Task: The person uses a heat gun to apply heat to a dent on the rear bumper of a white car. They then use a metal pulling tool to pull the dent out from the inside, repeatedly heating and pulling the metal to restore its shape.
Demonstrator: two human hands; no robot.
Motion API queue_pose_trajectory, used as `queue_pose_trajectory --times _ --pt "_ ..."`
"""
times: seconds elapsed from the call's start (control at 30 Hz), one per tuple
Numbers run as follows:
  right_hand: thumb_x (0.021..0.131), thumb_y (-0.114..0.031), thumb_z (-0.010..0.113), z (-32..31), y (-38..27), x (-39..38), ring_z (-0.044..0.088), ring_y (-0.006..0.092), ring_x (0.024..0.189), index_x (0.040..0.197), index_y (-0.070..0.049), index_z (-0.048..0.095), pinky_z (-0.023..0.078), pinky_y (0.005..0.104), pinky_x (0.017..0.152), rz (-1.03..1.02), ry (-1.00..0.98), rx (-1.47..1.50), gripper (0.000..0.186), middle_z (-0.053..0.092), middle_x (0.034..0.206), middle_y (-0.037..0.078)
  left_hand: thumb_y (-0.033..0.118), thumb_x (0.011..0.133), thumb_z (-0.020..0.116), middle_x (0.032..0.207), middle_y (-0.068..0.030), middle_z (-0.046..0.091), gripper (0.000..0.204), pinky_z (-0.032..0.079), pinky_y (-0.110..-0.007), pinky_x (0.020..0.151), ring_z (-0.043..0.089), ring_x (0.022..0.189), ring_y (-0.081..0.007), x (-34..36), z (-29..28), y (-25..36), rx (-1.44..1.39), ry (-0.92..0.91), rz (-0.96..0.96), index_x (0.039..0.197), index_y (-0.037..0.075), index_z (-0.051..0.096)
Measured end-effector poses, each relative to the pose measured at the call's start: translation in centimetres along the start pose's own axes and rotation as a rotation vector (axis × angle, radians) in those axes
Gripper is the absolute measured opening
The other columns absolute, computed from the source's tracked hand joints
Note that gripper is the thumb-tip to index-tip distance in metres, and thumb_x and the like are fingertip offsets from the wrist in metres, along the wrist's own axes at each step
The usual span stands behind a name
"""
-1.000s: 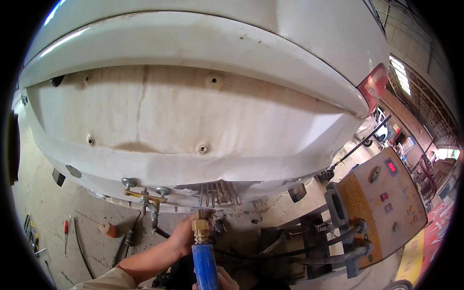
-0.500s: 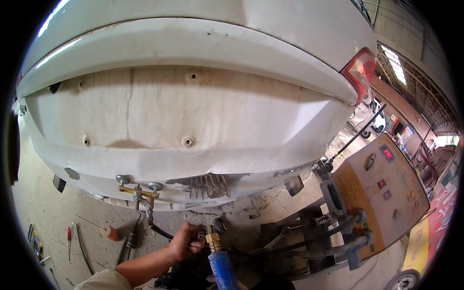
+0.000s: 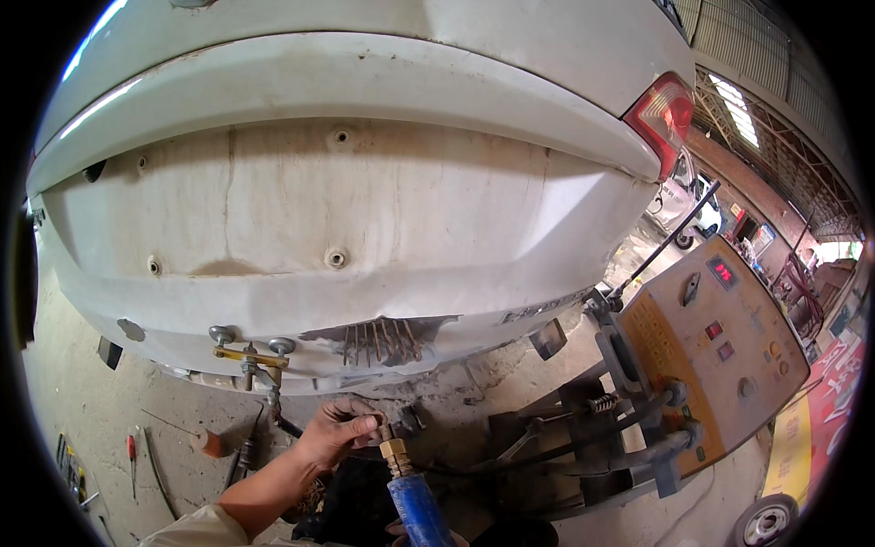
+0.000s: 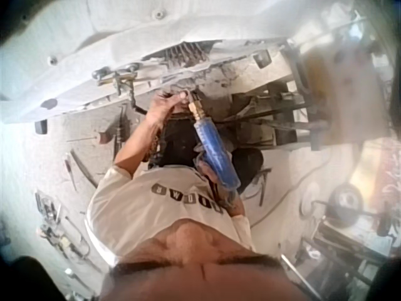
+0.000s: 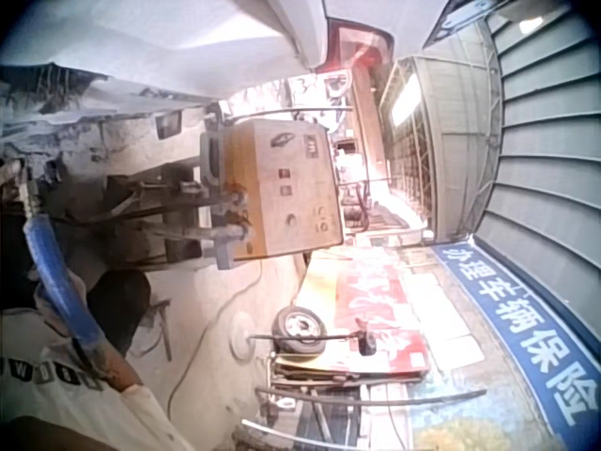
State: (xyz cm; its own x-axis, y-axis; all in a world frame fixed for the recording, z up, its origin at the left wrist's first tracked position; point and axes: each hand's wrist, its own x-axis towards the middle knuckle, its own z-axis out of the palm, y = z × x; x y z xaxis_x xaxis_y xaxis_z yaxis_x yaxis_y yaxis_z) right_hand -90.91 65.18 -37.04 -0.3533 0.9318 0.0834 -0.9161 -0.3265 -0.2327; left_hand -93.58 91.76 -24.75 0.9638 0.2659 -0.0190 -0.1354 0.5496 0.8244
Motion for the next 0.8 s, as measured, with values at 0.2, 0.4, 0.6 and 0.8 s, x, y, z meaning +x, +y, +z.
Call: queue_pose_trajectory --times 0.2,0.4,0.6,0.8 --pt "0.085 -0.048 0.058 9.3 -0.7 3.1 0.060 0.0286 0.074 0.109 0.008 0.052 0.050 0.0332 0.067 -0.232 0.613 -0.277 0.061 0.062 0.085 0.020 0.022 0.091 0.059 0.064 0.0020 0.049 0.024 0.030 -0.020 0.048 0.038 0.054 -0.0060 -0.1 -0.5 1.0 0.069 -0.037 -0.013 0.092 -0.001 0.064" --pt "0.084 -0.045 0.060 15.3 -0.6 5.5 0.057 0.0248 0.066 0.109 0.006 0.052 0.047 0.0303 0.060 -0.533 0.881 -0.551 0.057 0.061 0.080 0.018 0.023 0.093 0.056 0.064 0.0021 0.047 0.025 0.028 -0.019 0.049 0.037 0.054 -0.0052 0.1 -0.5 1.8 0.158 -0.052 0.046 0.089 0.000 0.063" --pt "0.083 -0.042 0.062 17.4 -0.5 6.5 0.055 0.0210 0.058 0.110 0.004 0.052 0.045 0.0273 0.054 -0.623 0.981 -0.819 0.054 0.061 0.075 0.015 0.023 0.095 0.052 0.070 0.0012 0.050 0.027 0.031 -0.019 0.052 0.040 0.058 -0.0057 0.3 -0.7 2.6 0.419 -0.177 0.092 0.093 -0.001 0.063" --pt "0.083 -0.041 0.063 18.6 -0.7 7.0 0.053 0.0172 0.051 0.111 0.002 0.052 0.042 0.0243 0.047 -0.609 1.078 -1.117 0.052 0.059 0.070 0.014 0.025 0.097 0.047 0.076 0.0008 0.049 0.031 0.035 -0.021 0.059 0.041 0.064 -0.0075 0.8 -1.5 1.9 0.251 -0.287 0.064 0.109 0.000 0.060"
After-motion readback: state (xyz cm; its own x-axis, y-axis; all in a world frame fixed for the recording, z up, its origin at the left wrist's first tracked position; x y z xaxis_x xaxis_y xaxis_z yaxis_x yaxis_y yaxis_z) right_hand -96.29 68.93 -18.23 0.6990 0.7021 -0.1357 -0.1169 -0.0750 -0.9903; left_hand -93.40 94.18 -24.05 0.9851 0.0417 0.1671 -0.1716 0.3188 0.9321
